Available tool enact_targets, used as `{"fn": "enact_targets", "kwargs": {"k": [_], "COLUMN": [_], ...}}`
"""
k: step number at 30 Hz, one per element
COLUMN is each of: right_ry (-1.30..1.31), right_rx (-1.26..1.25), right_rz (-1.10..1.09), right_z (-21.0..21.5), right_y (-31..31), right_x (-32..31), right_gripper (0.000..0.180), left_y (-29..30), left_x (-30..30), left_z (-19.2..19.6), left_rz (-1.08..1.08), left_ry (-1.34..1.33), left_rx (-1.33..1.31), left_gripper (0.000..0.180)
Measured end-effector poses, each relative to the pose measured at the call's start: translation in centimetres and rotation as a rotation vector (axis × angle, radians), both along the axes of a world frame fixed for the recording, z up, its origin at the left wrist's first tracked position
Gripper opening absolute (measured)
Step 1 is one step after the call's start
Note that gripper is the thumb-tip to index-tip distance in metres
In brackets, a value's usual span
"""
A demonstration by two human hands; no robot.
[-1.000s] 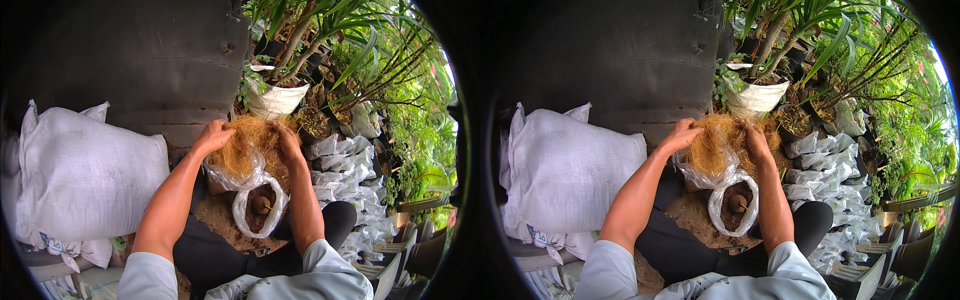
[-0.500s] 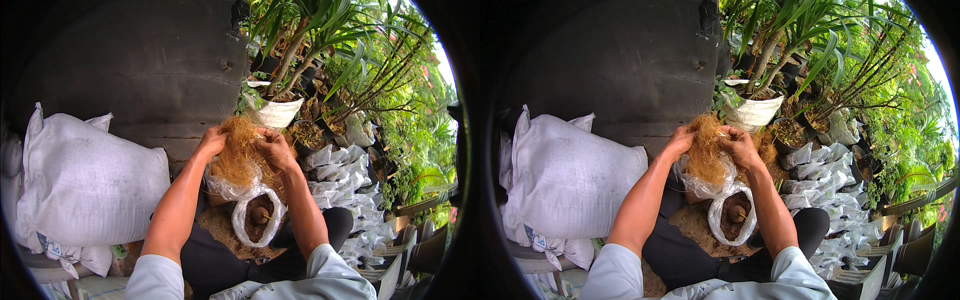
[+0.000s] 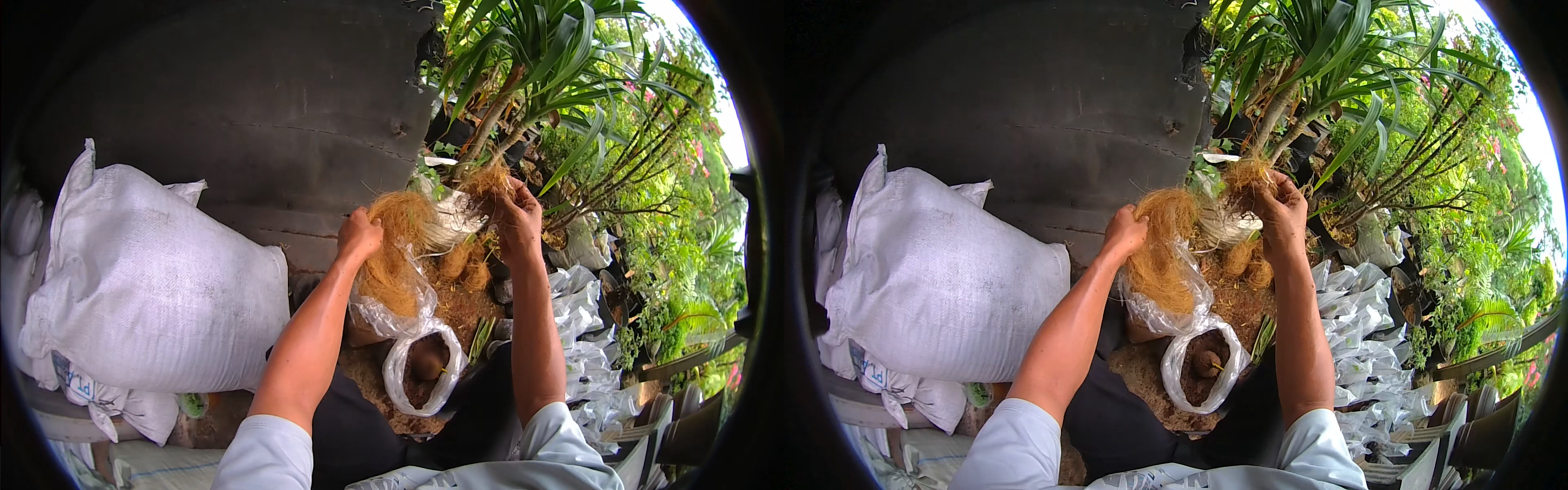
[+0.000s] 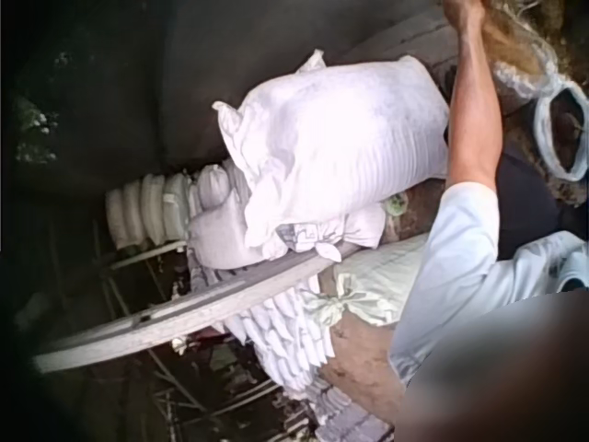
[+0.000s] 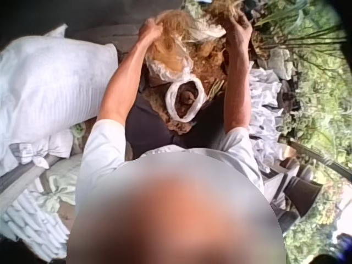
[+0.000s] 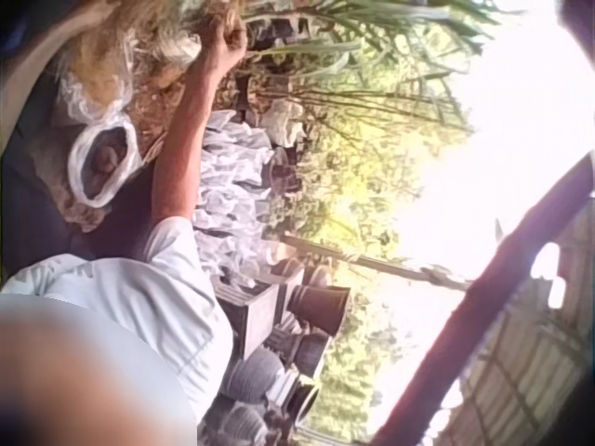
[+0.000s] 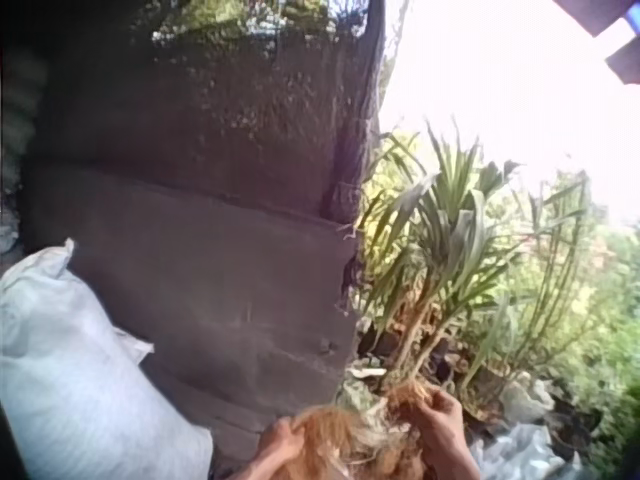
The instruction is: The person sits cross-legged and repeatedly wraps small plant cuttings with soil and fibrous material by hand. They form compact soil balls around each cutting, then wrap them in coconut coir, placing the finished units into a plastic bag.
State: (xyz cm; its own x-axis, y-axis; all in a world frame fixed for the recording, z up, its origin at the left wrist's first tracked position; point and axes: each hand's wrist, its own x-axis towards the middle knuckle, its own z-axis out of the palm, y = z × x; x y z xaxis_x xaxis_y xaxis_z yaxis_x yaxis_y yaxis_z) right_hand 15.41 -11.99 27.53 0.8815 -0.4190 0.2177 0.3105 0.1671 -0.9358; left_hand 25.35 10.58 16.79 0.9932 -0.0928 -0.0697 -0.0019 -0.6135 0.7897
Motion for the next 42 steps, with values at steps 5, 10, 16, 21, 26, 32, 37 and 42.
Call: {"fn": "enact_targets", "kwargs": {"k": [5,10,16,21,26,32,37,42], "right_ry": [0.295,0.293,0.224,0.180,0.337,0.365,0.289,0.164], "right_rx": [-0.121,-0.086,-0.045,-0.217,-0.171,-0.213,-0.485,-0.243], "right_rz": [0.255,0.095,0.018,0.035,0.186,0.100,0.071,-0.370], "right_z": [-4.5,-7.6,-5.9,-6.4,-7.2,-6.6,-6.9,-6.4], "right_y": [3.7,4.7,2.3,1.8,1.0,-2.0,-2.0,-5.2], "right_x": [-0.4,0.0,0.8,-0.2,-0.2,-1.1,-0.8,-1.5], "right_gripper": [0.023,0.024,0.031,0.052,0.038,0.029,0.059,0.049], "left_y": [-1.4,-1.8,-2.9,-3.0,-3.0,-4.0,-6.4,-5.9], "left_x": [-0.7,-2.1,-2.3,-1.4,-1.8,-3.2,-3.8,-1.6], "left_z": [1.1,3.3,4.0,3.3,3.3,4.8,3.7,2.0], "left_rz": [-0.150,-0.285,-0.239,-0.264,-0.362,-0.416,-0.219,0.059], "left_ry": [0.206,0.502,0.425,0.480,0.692,0.614,0.528,0.346], "left_rx": [-0.549,-0.943,-0.855,-0.922,-0.821,-0.835,-0.897,-1.009], "left_gripper": [0.032,0.032,0.035,0.032,0.033,0.037,0.041,0.037]}}
